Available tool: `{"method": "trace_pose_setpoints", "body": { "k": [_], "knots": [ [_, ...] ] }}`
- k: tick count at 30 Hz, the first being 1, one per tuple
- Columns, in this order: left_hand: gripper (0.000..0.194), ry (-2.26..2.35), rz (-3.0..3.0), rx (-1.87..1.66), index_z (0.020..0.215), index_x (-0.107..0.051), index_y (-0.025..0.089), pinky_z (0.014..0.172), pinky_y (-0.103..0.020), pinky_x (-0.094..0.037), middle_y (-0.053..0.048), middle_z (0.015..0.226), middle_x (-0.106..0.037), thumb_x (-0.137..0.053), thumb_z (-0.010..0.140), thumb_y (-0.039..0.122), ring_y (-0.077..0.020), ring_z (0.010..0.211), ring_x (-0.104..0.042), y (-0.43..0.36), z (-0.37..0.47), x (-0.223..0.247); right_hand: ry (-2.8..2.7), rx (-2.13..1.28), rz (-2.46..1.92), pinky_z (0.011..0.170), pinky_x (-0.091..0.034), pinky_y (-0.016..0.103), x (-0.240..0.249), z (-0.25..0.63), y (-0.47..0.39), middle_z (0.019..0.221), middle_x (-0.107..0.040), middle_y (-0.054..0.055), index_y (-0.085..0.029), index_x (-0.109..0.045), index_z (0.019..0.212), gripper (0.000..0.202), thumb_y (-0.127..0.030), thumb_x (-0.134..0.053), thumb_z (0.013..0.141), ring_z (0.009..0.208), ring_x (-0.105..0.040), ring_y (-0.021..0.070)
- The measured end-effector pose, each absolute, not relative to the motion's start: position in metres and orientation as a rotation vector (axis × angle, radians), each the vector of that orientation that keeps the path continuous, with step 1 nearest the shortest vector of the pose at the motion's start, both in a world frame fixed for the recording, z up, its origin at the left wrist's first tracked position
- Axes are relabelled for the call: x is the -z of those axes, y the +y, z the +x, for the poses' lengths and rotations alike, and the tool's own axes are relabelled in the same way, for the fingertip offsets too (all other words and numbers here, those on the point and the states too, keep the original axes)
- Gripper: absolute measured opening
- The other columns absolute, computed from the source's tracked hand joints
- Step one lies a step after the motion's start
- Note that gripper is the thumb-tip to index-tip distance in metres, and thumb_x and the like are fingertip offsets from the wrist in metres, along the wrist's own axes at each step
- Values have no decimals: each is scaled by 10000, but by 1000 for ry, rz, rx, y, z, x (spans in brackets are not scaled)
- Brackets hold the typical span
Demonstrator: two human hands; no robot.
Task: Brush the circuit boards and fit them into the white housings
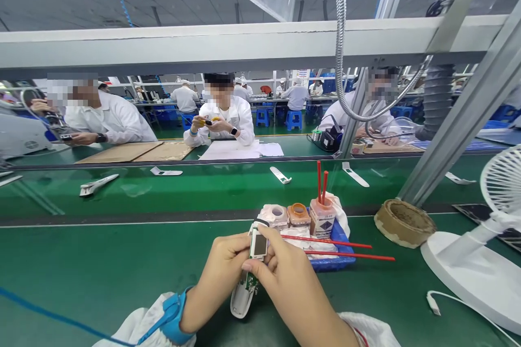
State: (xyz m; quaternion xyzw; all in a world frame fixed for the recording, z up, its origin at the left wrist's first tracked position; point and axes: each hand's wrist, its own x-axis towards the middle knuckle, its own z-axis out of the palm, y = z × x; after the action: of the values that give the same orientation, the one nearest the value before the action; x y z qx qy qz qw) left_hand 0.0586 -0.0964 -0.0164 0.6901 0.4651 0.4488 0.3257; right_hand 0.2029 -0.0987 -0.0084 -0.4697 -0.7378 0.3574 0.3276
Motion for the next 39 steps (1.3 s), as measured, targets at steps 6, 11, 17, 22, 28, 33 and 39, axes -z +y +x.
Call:
{"method": "trace_pose_setpoints", "body": {
  "k": [6,11,17,22,28,33,39],
  "knots": [
    [227,1209,1826,-1165,559,-527,151,536,-219,-281,23,576,-444,-399,717,49,-102,568,-386,-94,57,21,-1967,-879,-1285,519,-397,231,12,204,-97,644,-530,-34,-228,-470,1167,386,-362,-520,808,539,-517,126],
    [228,1180,1811,-1160,558,-501,152,542,-218,-282,26,583,-434,-397,727,41,-99,574,-381,-92,56,23,-1987,-861,-1319,511,-392,236,15,203,-97,653,-528,-33,-238,-464,1161,382,-408,-490,820,536,-516,128],
    [243,1155,1797,-1164,563,-531,149,549,-209,-302,26,588,-456,-409,737,30,-98,579,-392,-94,56,24,-2005,-832,-1336,528,-401,241,18,203,-97,660,-527,-33,-243,-459,1156,369,-408,-491,827,554,-521,131],
    [257,1160,1790,-1180,741,-675,163,623,-217,-386,-14,720,-599,-434,814,115,-135,660,-493,-100,58,12,-1951,-838,-1315,512,-402,228,9,203,-97,658,-541,-33,-238,-469,1151,354,-368,-512,825,541,-523,122],
    [406,1085,1525,-1183,1271,-497,274,922,-289,-385,-29,1167,-603,-451,868,273,-200,1034,-537,-102,56,11,-1905,-738,-1283,492,-416,232,2,207,-96,645,-548,-24,-228,-504,1142,361,-347,-551,804,522,-530,130],
    [633,969,1097,-1226,1405,-236,268,853,-346,-445,-72,1153,-608,-511,844,366,-203,953,-581,-100,56,17,-1919,-674,-1291,507,-426,245,3,209,-97,637,-561,-26,-235,-524,1143,375,-342,-588,789,528,-529,136],
    [492,777,896,-1207,1261,-475,169,804,-303,-453,-129,1196,-568,-601,803,298,-213,985,-567,-99,61,7,-1963,-638,-1333,542,-426,258,4,208,-97,630,-554,-42,-265,-512,1168,400,-313,-608,783,556,-533,141]
  ]
}}
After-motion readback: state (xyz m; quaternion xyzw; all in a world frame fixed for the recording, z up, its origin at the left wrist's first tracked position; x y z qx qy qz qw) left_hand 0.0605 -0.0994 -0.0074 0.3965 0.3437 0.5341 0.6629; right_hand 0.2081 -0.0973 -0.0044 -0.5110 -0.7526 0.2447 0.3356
